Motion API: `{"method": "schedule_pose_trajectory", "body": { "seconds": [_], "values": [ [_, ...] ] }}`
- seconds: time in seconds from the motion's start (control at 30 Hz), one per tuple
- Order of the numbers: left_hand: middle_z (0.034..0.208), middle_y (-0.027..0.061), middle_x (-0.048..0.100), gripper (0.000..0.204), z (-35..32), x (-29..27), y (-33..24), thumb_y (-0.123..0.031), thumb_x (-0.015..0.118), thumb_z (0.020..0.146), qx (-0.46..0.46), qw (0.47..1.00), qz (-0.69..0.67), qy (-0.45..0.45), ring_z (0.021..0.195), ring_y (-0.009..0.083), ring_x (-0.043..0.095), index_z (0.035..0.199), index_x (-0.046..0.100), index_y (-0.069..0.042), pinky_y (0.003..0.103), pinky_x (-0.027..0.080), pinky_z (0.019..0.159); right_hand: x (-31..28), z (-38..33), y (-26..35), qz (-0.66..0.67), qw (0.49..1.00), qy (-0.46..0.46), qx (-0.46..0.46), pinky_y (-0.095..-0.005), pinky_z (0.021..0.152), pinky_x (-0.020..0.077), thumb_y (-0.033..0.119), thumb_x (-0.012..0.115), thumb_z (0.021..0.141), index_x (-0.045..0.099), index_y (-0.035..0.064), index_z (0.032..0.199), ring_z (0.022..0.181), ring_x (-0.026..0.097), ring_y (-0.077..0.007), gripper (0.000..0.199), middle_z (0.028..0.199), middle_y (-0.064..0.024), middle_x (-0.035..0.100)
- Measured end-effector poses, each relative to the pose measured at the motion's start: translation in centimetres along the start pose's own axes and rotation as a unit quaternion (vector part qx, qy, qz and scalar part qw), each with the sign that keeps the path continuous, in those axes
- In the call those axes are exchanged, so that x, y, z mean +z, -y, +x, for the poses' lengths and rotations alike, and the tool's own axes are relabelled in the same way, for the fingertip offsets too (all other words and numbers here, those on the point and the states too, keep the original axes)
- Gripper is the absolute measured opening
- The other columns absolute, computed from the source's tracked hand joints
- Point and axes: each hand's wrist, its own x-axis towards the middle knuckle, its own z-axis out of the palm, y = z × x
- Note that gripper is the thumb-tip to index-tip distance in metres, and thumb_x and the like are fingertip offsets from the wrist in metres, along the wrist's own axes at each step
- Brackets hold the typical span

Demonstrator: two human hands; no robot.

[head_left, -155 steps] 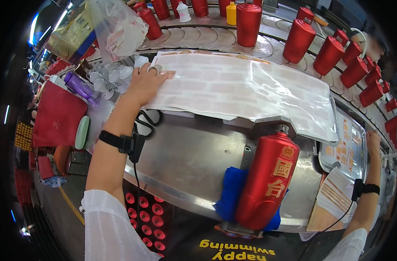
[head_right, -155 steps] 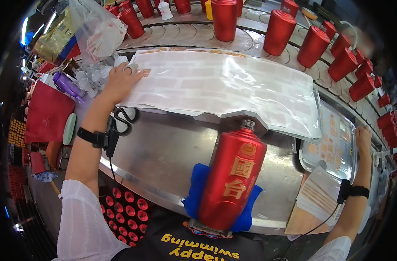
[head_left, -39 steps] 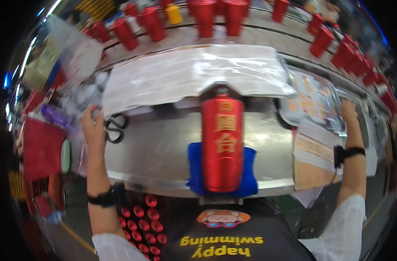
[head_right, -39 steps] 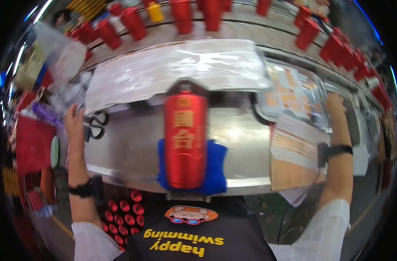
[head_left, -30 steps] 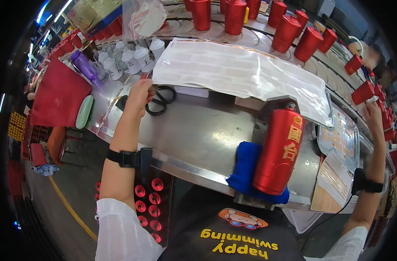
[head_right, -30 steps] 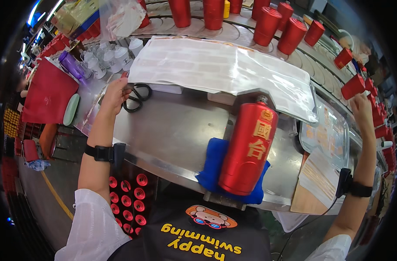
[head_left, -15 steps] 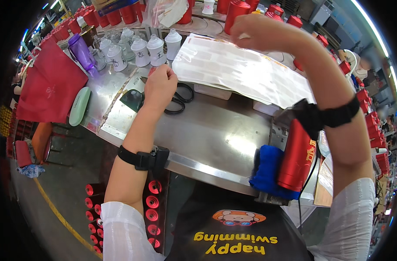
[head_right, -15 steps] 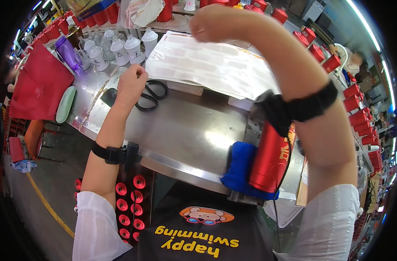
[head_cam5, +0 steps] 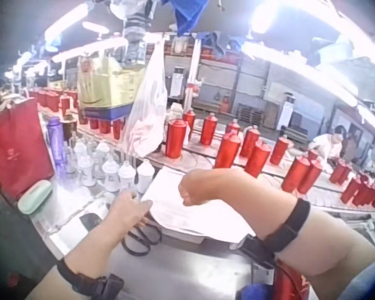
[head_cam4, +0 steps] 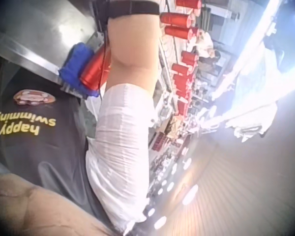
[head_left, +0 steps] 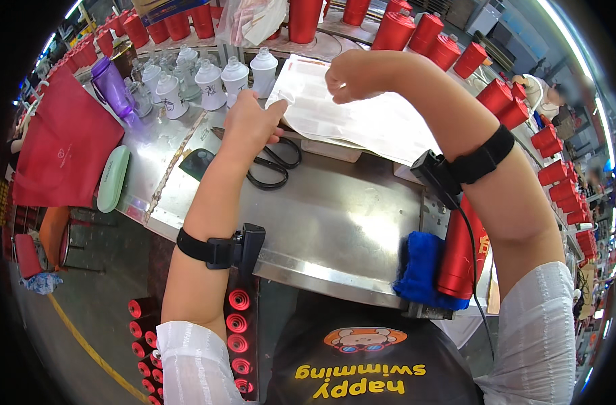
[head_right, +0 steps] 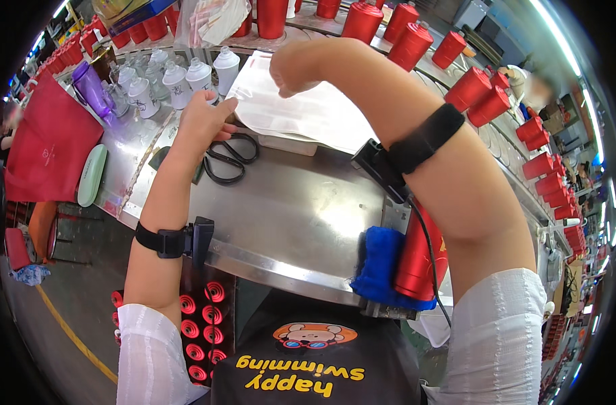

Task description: Applying adhesive labels to red metal bottles and smoothing them with a tool in a manufacturing setting.

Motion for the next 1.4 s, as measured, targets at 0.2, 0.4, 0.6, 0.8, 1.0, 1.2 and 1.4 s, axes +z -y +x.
{"method": "schedule_pose_trajectory", "body": {
  "seconds": [0.2, 0.4, 0.6, 0.8, 1.0, 1.2, 1.4],
  "values": [
    [0.098, 0.0262, 0.064, 0.061, 1.4, 0.3, 2.5, -0.021, 0.065, 0.081, 0.204, 0.957, 0.203, -0.043, 0.096, 0.0344, 0.065, 0.13, 0.04, 0.007, 0.04, 0.049, 0.085, 0.9, 1.7, 1.7, 0.027, 0.998, 0.005, -0.053, -0.0391, 0.084, 0.0493, 0.025, 0.063, 0.086, 0.067, 0.003, 0.102, 0.097, 0.063, -0.0289, 0.027, 0.103, -0.0142, 0.067],
    [0.105, 0.0286, 0.063, 0.057, 0.8, 1.0, 2.0, -0.019, 0.064, 0.08, 0.187, 0.958, 0.204, -0.071, 0.099, 0.0416, 0.061, 0.129, 0.042, 0.001, 0.043, 0.044, 0.09, 1.2, 2.1, 2.5, 0.039, 0.998, 0.014, -0.052, -0.0397, 0.084, 0.0491, 0.025, 0.062, 0.087, 0.067, 0.0037, 0.104, 0.099, 0.063, -0.0283, 0.027, 0.104, -0.0144, 0.067],
    [0.092, 0.0189, 0.063, 0.054, 1.8, 0.8, 2.7, -0.01, 0.062, 0.078, 0.155, 0.984, 0.078, -0.033, 0.079, 0.0259, 0.063, 0.128, 0.043, -0.003, 0.034, 0.048, 0.074, 1.0, 2.0, 2.4, 0.066, 0.997, 0.018, -0.03, -0.0395, 0.086, 0.0488, 0.026, 0.061, 0.088, 0.066, 0.0047, 0.106, 0.1, 0.062, -0.0289, 0.029, 0.106, -0.0143, 0.067],
    [0.093, 0.0054, 0.058, 0.048, 0.8, 1.6, 1.9, -0.002, 0.057, 0.082, 0.139, 0.965, -0.215, 0.051, 0.076, 0.0128, 0.058, 0.126, 0.038, -0.008, 0.025, 0.047, 0.069, 1.6, 3.0, 1.9, 0.111, 0.992, -0.032, -0.051, -0.0398, 0.083, 0.049, 0.033, 0.062, 0.086, 0.066, 0.0045, 0.104, 0.098, 0.062, -0.0288, 0.034, 0.103, -0.0144, 0.067],
    [0.097, 0.0065, 0.056, 0.045, 0.7, 1.9, 2.0, -0.004, 0.057, 0.085, 0.121, 0.941, -0.305, 0.089, 0.086, 0.0151, 0.057, 0.125, 0.037, -0.009, 0.031, 0.048, 0.076, 2.0, 3.1, 1.1, 0.205, 0.973, -0.087, -0.054, -0.0397, 0.077, 0.0483, 0.038, 0.065, 0.083, 0.067, 0.0049, 0.094, 0.092, 0.062, -0.0289, 0.035, 0.095, -0.0137, 0.065],
    [0.1, 0.008, 0.055, 0.041, 1.1, 2.1, 1.8, -0.006, 0.056, 0.087, 0.083, 0.898, -0.417, 0.114, 0.091, 0.0177, 0.056, 0.124, 0.039, -0.007, 0.034, 0.048, 0.081, 2.4, 3.2, 1.1, 0.189, 0.972, -0.125, -0.063, -0.0404, 0.077, 0.0481, 0.039, 0.069, 0.079, 0.065, 0.0044, 0.089, 0.091, 0.062, -0.0291, 0.036, 0.094, -0.0142, 0.064],
    [0.099, 0.0085, 0.055, 0.041, 1.4, 2.2, 1.9, -0.006, 0.055, 0.087, 0.103, 0.923, -0.359, 0.097, 0.09, 0.019, 0.057, 0.125, 0.038, -0.004, 0.036, 0.049, 0.082, 2.4, 3.2, 0.9, 0.195, 0.971, -0.127, -0.064, -0.0397, 0.077, 0.0481, 0.038, 0.069, 0.078, 0.066, 0.0044, 0.088, 0.091, 0.062, -0.0294, 0.035, 0.095, -0.0144, 0.064]
  ]
}}
